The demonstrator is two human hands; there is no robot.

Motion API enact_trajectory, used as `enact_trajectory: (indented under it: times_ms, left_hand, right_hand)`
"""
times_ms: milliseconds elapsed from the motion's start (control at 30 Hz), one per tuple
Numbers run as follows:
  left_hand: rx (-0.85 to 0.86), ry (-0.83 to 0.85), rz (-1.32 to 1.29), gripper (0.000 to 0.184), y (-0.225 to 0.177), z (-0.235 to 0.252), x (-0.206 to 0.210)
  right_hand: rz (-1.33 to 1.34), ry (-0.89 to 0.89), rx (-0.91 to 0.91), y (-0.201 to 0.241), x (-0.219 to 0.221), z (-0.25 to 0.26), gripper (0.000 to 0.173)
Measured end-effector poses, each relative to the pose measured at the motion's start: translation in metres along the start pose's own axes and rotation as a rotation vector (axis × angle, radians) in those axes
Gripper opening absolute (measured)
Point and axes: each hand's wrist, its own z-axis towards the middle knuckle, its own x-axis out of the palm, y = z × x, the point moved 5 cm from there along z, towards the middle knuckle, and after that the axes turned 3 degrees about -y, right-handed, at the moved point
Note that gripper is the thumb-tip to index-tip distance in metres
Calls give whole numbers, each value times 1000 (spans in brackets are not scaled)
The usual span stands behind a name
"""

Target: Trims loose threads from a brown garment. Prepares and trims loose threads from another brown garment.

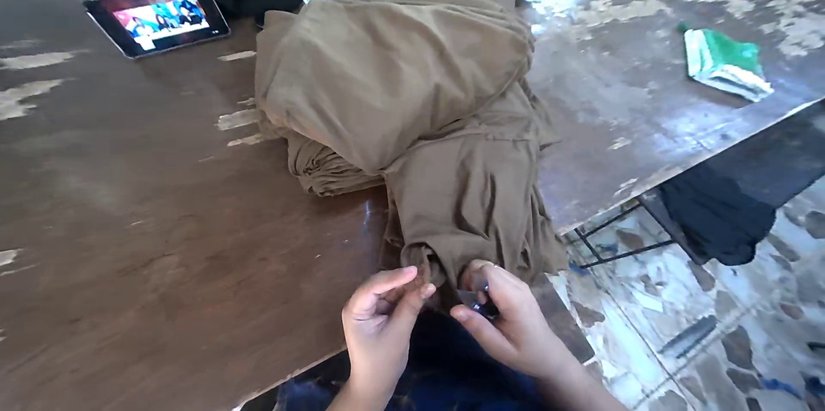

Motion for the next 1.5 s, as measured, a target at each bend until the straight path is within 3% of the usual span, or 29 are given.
enact_trajectory:
  times_ms: [100, 200, 333, 600, 800, 933, 1133, 1500]
  left_hand:
    - [64, -43, 13, 15, -4, -1, -2]
    - [18, -51, 57, 6, -9, -2, -3]
    - [-43, 7, 20, 6, -15, -7, 0]
    - [19, 84, 104, 14, -17, -14, 4]
    - [0, 39, 124, 5, -16, -12, 0]
    - [-12, 62, 31, 47, -14, -8, 0]
    - [-17, -42, 113, 7, -11, -7, -6]
    - [-25, 74, 68, 10, -19, -12, -5]
  right_hand:
    - [-113, -15, -8, -1, 4, -6, 40]
    - [-174, -1, -36, 3, 6, -6, 41]
    - [-263, 10, -33, 12, 8, -6, 40]
    - [-324, 7, 29, 27, 14, -2, 43]
    - [-233, 20, 83, 21, 10, -1, 46]
    - [-161, 9, 72, 16, 1, 1, 47]
    - [-230, 46, 51, 12, 3, 1, 46]
    - [-327, 78, -4, 22, 16, 9, 48]
